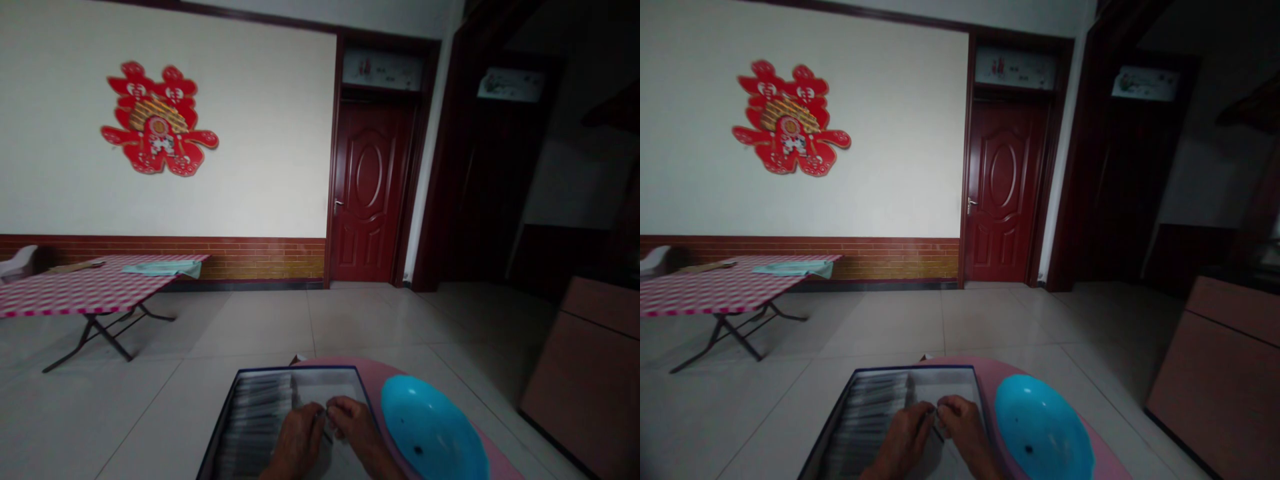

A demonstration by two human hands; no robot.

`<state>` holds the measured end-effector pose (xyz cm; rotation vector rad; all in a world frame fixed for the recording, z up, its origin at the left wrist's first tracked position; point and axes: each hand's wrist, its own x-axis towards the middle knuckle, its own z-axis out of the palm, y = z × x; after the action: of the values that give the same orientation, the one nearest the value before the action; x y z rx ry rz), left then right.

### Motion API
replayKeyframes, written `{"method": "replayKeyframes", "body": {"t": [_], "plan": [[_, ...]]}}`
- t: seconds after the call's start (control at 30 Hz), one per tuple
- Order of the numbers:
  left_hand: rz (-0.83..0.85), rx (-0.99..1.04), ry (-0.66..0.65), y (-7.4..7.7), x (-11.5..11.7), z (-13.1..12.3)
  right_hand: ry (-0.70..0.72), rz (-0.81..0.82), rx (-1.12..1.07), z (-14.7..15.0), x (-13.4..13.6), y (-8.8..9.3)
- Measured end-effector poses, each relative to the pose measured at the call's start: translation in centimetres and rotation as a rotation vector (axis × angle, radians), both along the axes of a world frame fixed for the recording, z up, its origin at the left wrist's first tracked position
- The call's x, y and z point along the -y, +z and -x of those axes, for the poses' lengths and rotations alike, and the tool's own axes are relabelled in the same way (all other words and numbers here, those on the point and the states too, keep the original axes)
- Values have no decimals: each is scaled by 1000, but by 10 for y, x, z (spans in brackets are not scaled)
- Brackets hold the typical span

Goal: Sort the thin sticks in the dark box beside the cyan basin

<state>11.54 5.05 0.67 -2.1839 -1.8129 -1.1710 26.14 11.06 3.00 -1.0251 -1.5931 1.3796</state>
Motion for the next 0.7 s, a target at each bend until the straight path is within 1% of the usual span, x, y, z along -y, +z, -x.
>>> {"method": "replayKeyframes", "body": {"t": [0.1,0.17,0.27,0.4,0.5,0.57,0.63,0.7], "plan": [[-59,-29,1,-2,-2,1,-3,17,18,-1,-1,0],[-131,-88,25,-3,-3,2,-5,19,13,-1,-1,1],[-184,-164,70,-1,-4,3,23,-21,43,-2,1,3],[-111,-207,89,10,-1,-1,45,-167,139,-2,6,3],[-48,-228,88,17,2,-6,0,-299,243,-1,10,2],[-18,-243,85,19,3,-8,-27,-361,314,-1,10,0],[-8,-266,85,20,4,-9,-29,-378,364,-1,8,-2],[3,-286,94,20,4,-9,6,-337,381,-1,5,-4]]}}
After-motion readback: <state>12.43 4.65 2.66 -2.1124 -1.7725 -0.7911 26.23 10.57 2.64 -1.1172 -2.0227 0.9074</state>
